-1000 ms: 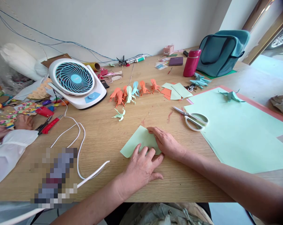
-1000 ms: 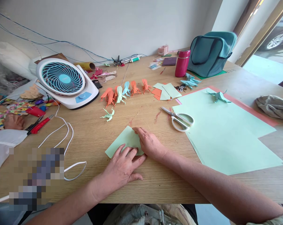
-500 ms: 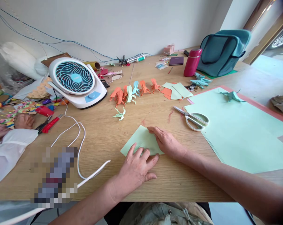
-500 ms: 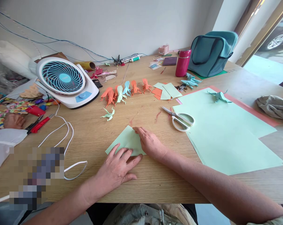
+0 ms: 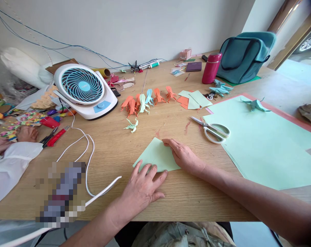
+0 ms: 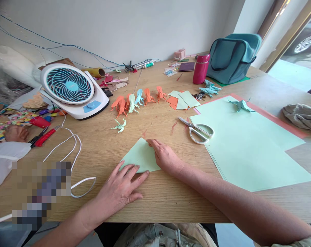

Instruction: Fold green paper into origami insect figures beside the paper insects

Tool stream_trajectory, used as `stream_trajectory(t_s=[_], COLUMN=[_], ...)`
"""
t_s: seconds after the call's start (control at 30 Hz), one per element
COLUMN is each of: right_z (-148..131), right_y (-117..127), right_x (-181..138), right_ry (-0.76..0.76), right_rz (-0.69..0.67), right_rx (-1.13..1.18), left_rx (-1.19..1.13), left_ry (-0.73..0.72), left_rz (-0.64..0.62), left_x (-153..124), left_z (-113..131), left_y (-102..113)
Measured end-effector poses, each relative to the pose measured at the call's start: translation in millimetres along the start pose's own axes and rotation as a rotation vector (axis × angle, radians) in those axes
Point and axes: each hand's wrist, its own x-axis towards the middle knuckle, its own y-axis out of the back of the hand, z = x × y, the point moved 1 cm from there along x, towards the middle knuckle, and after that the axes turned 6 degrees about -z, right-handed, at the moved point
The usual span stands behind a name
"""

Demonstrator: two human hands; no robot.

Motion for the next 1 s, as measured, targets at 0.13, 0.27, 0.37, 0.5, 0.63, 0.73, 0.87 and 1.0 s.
stream_trajectory(t_s=[0.13,0.27,0.37,0.5,0.63,0.73,0.87,1.0], right_z=[1,2,2,1,2,2,2,-1], right_y=[-1,-1,0,0,-1,-1,-1,1], right_x=[0,0,0,0,0,-1,-1,-1], right_ry=[-0.005,0.006,0.004,0.002,0.009,0.014,0.001,-0.013], right_rz=[0.000,0.006,0.010,0.005,0.013,0.012,-0.003,-0.012], right_rx=[0.001,0.006,0.006,-0.001,-0.007,0.001,0.010,0.000], left_rx=[-0.005,-0.015,-0.034,-0.052,-0.053,-0.049,-0.044,-0.058], left_ry=[0.016,0.028,0.040,0.053,0.060,0.059,0.068,0.088], left_rz=[0.001,0.011,0.004,0.007,0.032,0.042,0.076,0.114], left_x=[-6,-10,-13,-17,-22,-25,-29,-32], left_z=[-2,-4,-6,-9,-11,-13,-13,-13], left_y=[-2,-4,-4,-4,-6,-8,-10,-12])
